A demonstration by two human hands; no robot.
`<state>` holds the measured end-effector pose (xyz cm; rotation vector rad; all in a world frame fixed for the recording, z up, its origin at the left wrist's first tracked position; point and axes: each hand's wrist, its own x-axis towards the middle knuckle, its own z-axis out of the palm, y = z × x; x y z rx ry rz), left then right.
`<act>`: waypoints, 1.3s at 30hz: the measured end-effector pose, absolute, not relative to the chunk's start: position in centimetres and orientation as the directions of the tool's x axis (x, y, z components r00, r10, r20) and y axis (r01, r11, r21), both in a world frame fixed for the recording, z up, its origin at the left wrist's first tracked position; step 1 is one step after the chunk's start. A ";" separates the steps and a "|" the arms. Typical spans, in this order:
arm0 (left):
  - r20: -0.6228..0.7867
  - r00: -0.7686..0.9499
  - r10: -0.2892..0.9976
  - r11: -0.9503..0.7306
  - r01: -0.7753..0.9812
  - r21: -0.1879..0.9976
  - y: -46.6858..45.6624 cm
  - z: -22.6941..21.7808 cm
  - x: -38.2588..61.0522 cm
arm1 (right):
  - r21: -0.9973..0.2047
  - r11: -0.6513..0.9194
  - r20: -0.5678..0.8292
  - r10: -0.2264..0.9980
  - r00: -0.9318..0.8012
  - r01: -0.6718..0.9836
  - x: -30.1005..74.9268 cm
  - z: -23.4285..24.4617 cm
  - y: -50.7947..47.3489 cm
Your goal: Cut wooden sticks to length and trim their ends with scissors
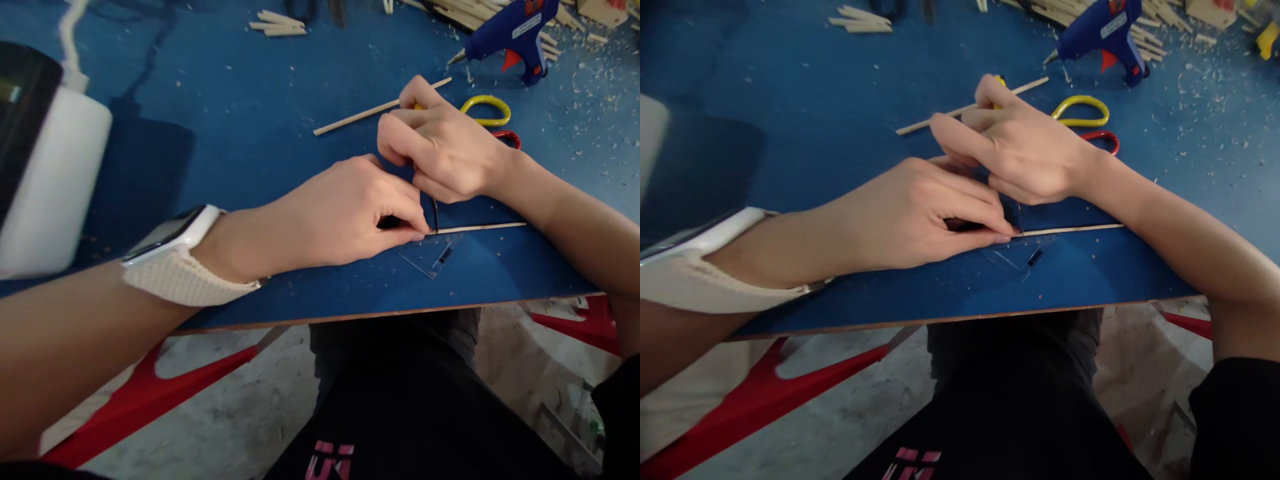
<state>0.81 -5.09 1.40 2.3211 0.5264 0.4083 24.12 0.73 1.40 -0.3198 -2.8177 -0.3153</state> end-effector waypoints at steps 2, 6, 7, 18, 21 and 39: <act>0.124 0.868 0.480 -0.661 0.265 0.701 -5.1 1.4 0.8 | 0.163 0.954 0.303 0.193 -0.933 0.250 24.2 1.5 0.8; 0.131 0.868 0.479 -0.663 0.259 0.702 -5.1 1.4 0.7 | 0.154 0.963 0.322 0.163 -0.933 0.221 24.3 1.3 0.8; 0.136 0.869 0.476 -0.663 0.254 0.704 -5.1 1.4 0.7 | 0.162 0.964 0.348 0.145 -0.926 0.212 24.3 1.3 0.8; 0.126 0.875 0.468 -0.668 0.256 0.699 -5.0 1.3 0.7 | 0.147 0.960 0.383 0.167 -0.908 0.238 24.6 2.0 0.5; 0.117 0.875 0.469 -0.682 0.275 0.677 -5.0 1.3 0.7 | 0.098 0.938 0.462 0.253 -0.850 0.332 25.5 2.9 0.2; 0.181 0.878 0.443 -0.690 0.205 0.694 -4.6 0.7 1.0 | -0.127 0.808 0.234 0.588 -0.774 0.576 33.7 6.0 -6.2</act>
